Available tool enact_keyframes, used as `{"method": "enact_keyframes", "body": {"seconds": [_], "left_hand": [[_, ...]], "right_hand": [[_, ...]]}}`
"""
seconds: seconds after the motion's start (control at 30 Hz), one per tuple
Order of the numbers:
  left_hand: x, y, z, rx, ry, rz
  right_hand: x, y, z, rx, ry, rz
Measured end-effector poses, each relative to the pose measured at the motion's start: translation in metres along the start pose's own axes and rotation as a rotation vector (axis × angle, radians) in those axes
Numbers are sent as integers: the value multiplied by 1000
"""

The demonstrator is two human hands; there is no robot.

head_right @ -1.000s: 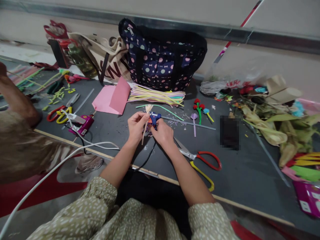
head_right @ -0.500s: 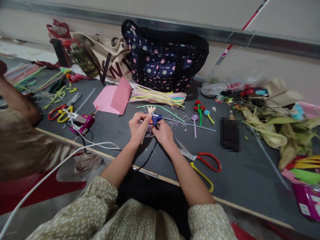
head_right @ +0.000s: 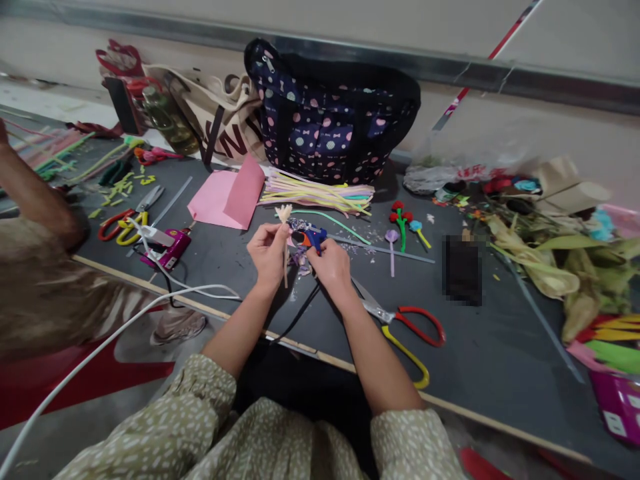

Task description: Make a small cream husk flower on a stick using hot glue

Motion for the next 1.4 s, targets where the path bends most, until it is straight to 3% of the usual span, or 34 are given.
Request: {"method": "enact_keyframes", "body": {"seconds": [0.13,0.23,0.47,0.63,0.73,0.93,1.23,1.4], "left_hand": [[0,-3,-3,62,75,57],[0,-3,-3,75,118,88],[-1,-6,-6,138,200,115],[-4,-7,-9,233,249,94],[-4,-8,-11,293,266,78],[-5,-7,-17,396,269,4],[-5,-6,-20,399,273,-36],[-6,-6,-18,376,280,-31]], "right_hand": [[7,-1,8,-73,-104,106],[6,-2,15,-132,-308,129],[6,-1,11,-373,-1036,50],[12,-2,8,-474,-1320,-66],[13,-3,8,-491,-1404,-159],[19,-2,1,-442,-1497,-185],[27,1,-4,-243,-1457,-253],[32,4,-8,-198,-1463,-220]]}}
Point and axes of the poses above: each hand's wrist, its own y-axis away from the middle knuckle, its own x-axis out of the back of the hand, z = x × y, the point moved 2 cm from there along -y, towards the middle knuckle, and after that the axes turned 9 degrees about z, right-handed, at the moved point
